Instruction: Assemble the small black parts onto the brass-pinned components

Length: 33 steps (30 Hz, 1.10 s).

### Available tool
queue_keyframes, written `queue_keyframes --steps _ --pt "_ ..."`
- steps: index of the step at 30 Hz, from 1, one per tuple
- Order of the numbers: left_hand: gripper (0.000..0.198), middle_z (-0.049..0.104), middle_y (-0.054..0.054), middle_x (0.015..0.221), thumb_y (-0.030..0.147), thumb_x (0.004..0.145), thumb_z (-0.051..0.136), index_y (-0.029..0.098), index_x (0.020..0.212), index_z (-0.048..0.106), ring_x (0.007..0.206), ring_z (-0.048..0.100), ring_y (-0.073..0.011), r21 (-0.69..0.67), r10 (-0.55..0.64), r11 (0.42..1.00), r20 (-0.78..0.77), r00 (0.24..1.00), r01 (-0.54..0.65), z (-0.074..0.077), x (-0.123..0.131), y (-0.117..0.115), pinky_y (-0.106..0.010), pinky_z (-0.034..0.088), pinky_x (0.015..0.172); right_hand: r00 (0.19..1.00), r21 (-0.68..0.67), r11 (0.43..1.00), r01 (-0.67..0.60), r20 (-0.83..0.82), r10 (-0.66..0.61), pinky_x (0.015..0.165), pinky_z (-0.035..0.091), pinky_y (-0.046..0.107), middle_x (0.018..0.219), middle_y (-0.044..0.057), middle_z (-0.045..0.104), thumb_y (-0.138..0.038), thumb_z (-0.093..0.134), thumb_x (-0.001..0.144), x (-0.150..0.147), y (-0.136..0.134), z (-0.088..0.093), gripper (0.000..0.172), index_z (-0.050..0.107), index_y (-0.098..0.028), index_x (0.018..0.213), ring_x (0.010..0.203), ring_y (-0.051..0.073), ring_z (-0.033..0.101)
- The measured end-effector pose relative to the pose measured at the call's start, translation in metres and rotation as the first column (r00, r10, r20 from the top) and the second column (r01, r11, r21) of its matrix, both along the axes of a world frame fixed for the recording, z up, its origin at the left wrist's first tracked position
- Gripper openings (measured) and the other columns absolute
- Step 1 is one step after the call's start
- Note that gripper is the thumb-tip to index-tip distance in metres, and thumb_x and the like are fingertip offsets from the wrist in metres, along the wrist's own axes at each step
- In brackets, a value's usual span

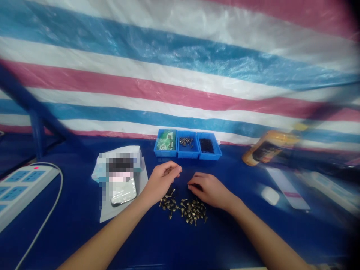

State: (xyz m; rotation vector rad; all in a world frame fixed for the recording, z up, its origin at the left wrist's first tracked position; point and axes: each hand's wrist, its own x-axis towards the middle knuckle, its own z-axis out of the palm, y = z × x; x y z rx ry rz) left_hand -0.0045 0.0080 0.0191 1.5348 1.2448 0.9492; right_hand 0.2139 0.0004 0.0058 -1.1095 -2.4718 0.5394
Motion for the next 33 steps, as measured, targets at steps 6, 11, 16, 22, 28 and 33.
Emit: queue_keyframes --steps 6,11,16,22,28,33 --pt "0.028 0.060 0.002 0.072 0.044 0.091 0.055 0.019 0.080 0.063 0.063 0.051 -0.0122 -0.008 -0.016 1.000 0.003 1.000 0.016 0.001 0.000 -0.002 -0.023 0.038 0.060 0.993 -0.055 0.997 0.050 -0.106 -0.056 0.073 0.049 0.027 0.093 0.003 0.073 -0.022 0.057 0.094 0.000 0.001 0.001 0.015 0.071 -0.022 0.101 0.080 0.016 0.067" --pt "0.028 0.062 0.001 0.074 0.044 0.091 0.054 0.019 0.083 0.066 0.067 0.054 -0.0145 0.023 -0.035 0.999 -0.061 0.998 0.037 0.003 0.002 -0.006 -0.025 0.040 0.061 0.944 -0.168 0.978 0.122 -0.285 -0.167 0.065 0.050 0.026 0.090 0.002 0.076 -0.029 0.059 0.093 0.000 0.001 0.008 0.017 0.073 -0.023 0.100 0.070 0.016 0.067" --pt "0.024 0.064 0.001 0.075 0.041 0.091 0.055 0.021 0.089 0.069 0.067 0.055 -0.0146 0.039 -0.115 0.992 -0.128 0.985 0.121 0.006 0.006 -0.010 -0.025 0.039 0.060 0.881 -0.206 0.968 0.146 -0.417 -0.222 0.067 0.053 0.027 0.088 0.003 0.077 -0.034 0.062 0.091 0.000 0.000 0.010 0.018 0.074 -0.022 0.098 0.072 0.017 0.069" --pt "0.024 0.064 0.002 0.076 0.039 0.092 0.053 0.021 0.090 0.069 0.064 0.052 -0.0131 0.049 -0.176 0.981 -0.159 0.971 0.186 0.008 0.009 -0.013 -0.025 0.036 0.059 0.849 -0.186 0.969 0.163 -0.474 -0.234 0.072 0.054 0.029 0.091 0.003 0.077 -0.033 0.066 0.090 0.000 -0.001 0.010 0.015 0.075 -0.023 0.097 0.080 0.018 0.070" --pt "0.024 0.060 0.003 0.073 0.040 0.093 0.054 0.020 0.090 0.067 0.063 0.049 -0.0117 0.047 -0.228 0.970 -0.148 0.962 0.237 0.010 0.008 -0.014 -0.024 0.034 0.059 0.850 -0.165 0.977 0.132 -0.488 -0.197 0.072 0.054 0.029 0.088 0.003 0.076 -0.032 0.069 0.088 -0.002 -0.002 0.008 0.013 0.074 -0.023 0.094 0.078 0.018 0.070" --pt "0.024 0.058 0.003 0.072 0.039 0.094 0.053 0.020 0.090 0.067 0.062 0.046 -0.0107 0.045 -0.242 0.967 -0.148 0.959 0.251 0.010 0.008 -0.014 -0.024 0.033 0.058 0.847 -0.123 0.986 0.117 -0.506 -0.164 0.074 0.053 0.029 0.087 0.003 0.075 -0.031 0.069 0.088 -0.003 -0.003 0.007 0.010 0.073 -0.022 0.091 0.079 0.018 0.069"
